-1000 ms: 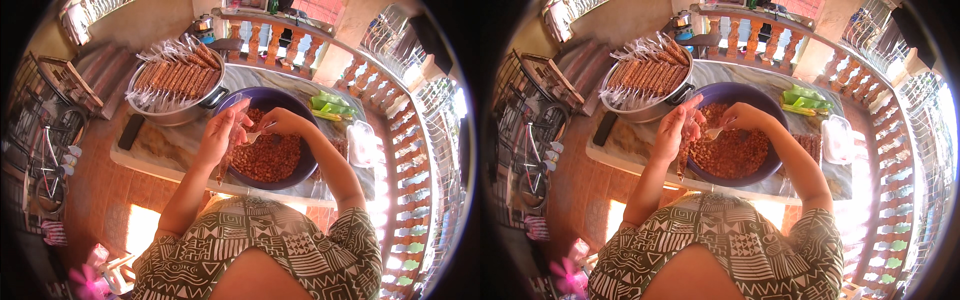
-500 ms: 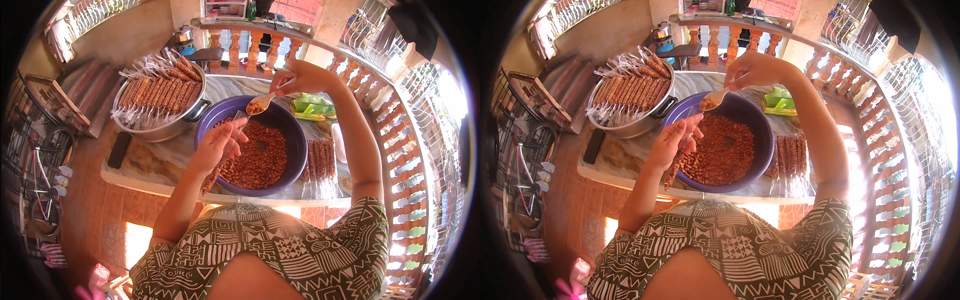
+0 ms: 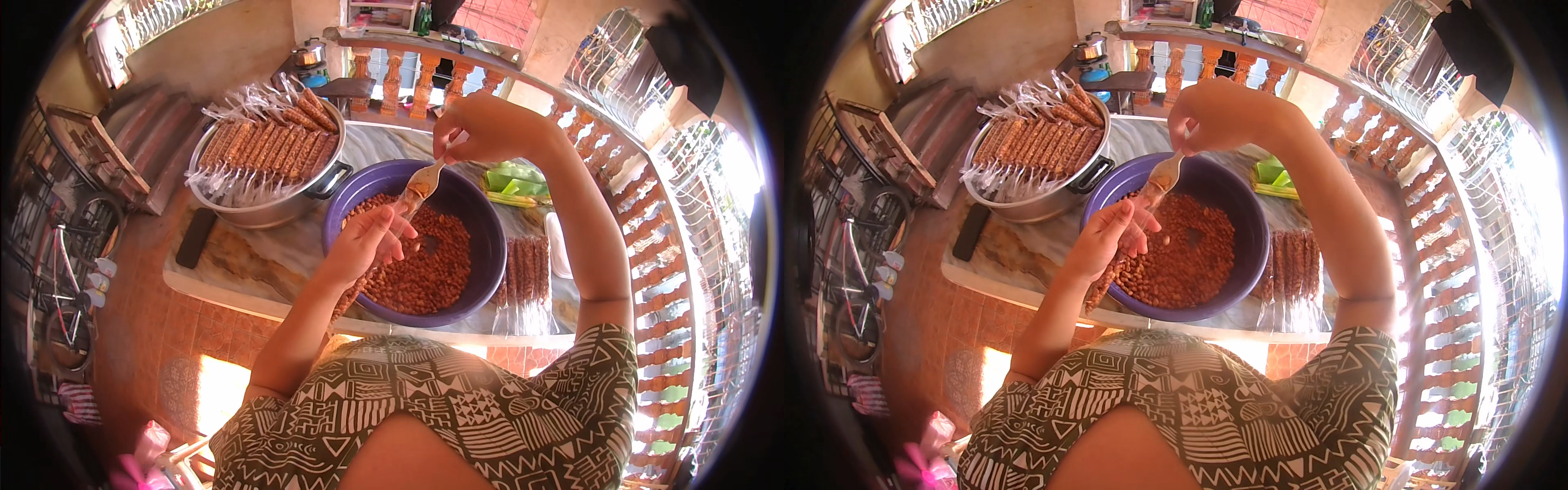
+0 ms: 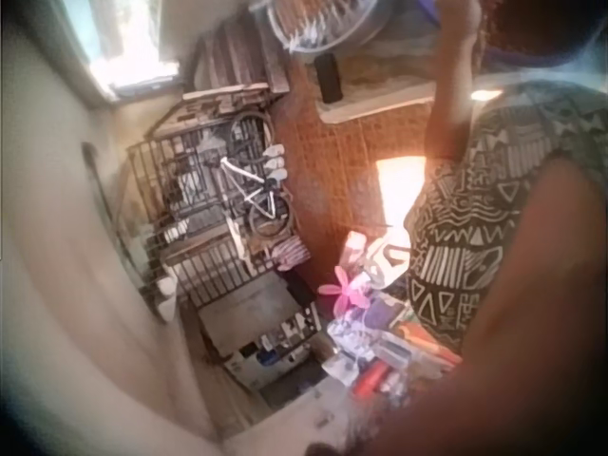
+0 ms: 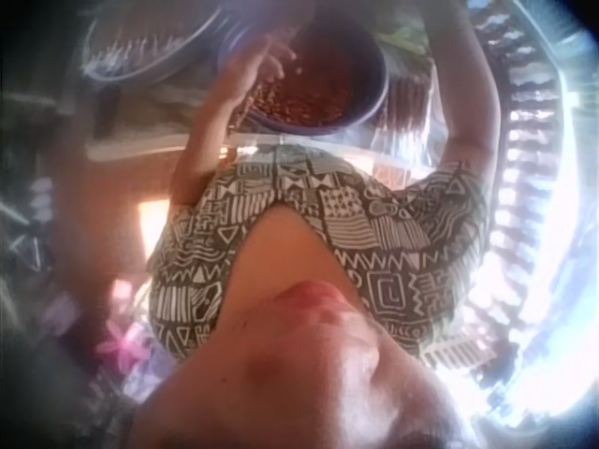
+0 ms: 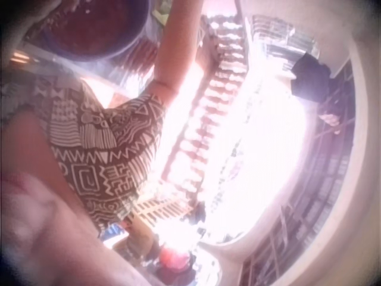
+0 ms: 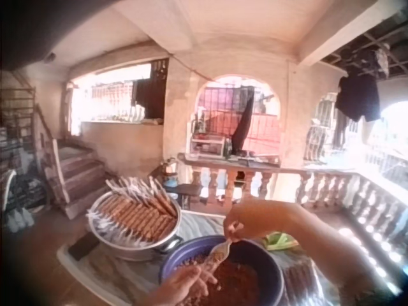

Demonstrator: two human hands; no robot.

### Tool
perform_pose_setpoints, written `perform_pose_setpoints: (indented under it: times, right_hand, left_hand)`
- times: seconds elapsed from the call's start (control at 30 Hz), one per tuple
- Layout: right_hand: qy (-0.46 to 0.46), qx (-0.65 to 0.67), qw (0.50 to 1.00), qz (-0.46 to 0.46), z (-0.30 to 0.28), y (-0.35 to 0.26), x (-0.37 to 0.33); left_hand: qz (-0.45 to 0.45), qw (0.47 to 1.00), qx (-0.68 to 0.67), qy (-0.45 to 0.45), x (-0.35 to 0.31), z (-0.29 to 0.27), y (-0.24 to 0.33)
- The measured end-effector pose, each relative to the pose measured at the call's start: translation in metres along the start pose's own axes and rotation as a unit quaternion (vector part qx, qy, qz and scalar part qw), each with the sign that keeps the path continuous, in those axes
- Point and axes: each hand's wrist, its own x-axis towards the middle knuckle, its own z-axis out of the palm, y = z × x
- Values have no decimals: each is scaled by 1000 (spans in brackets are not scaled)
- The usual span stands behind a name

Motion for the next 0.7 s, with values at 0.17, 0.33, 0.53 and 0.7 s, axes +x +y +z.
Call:
perform_pose_setpoints:
  times: [0.17, 0.33, 0.53, 0.7]
  right_hand:
    - [33, -35, 999, -6, 2, -1, -2]
    - [68, -66, 995, -39, 4, -5, -5]
    - [156, -146, 976, -50, 3, -8, -21]
    - [122, -219, 968, -22, 47, 3, -37]
  left_hand:
    - [-5, 1000, -5, -3, 1, 1, 2]
    - [-5, 1000, -15, 7, 1, 1, 1]
    - [28, 999, -16, 34, -3, 1, 3]
    - [116, 990, -10, 80, -23, -1, 12]
